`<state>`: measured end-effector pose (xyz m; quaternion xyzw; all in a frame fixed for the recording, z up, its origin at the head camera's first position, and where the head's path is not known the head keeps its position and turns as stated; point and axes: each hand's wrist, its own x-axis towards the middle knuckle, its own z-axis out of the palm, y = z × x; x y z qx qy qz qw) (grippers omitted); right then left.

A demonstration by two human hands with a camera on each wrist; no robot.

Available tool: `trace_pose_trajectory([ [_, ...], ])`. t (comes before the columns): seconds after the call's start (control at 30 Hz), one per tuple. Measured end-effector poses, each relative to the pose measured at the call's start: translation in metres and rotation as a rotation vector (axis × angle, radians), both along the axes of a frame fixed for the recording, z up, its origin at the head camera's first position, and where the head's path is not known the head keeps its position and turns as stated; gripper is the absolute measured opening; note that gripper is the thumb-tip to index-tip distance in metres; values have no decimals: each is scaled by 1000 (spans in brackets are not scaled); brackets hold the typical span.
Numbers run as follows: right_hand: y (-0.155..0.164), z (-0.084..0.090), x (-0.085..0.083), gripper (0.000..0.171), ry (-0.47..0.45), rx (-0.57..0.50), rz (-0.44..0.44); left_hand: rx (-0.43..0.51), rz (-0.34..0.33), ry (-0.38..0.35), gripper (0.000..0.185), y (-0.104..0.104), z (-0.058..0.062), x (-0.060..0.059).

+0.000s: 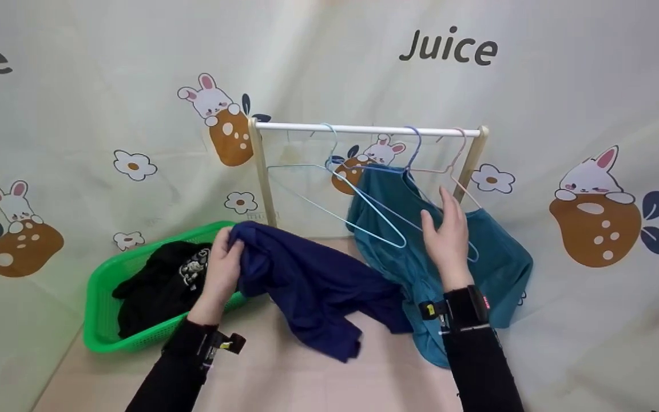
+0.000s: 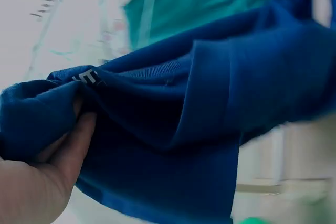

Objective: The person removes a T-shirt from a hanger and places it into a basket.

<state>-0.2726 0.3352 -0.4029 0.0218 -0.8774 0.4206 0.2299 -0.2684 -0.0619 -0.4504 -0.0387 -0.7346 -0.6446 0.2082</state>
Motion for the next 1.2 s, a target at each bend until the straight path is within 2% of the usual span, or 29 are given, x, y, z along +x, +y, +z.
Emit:
trace_pose_trajectory([
  [0.1,6,-2,5,63,-1,-15,-15,-29,74,87,15,-10,29,-4],
  [0.2,12,-3,9,62,-2,-23,-38,-8,146,168,14,-25,57,-9],
  [0.4,21,-5,14,61,-23,-32,-75,51,243,269,12,-57,108,-15],
  [0.53,27,-5,16,60,-41,-43,-95,37,277,353,12,-72,133,-17],
  [0.77,33,-9,15,60,-56,-47,-96,-12,357,485,16,-93,166,-23],
  [0.9,36,-11,15,60,-60,-46,-95,-41,367,567,19,-102,176,-23],
  [1.0,37,-14,15,60,-74,-51,-85,-69,365,577,20,-109,174,-23],
  [1.1,38,-17,16,61,-85,-59,-79,-112,367,527,20,-114,164,-25],
  [1.2,39,-19,16,60,-82,-49,-89,-201,379,446,23,-119,144,-29],
])
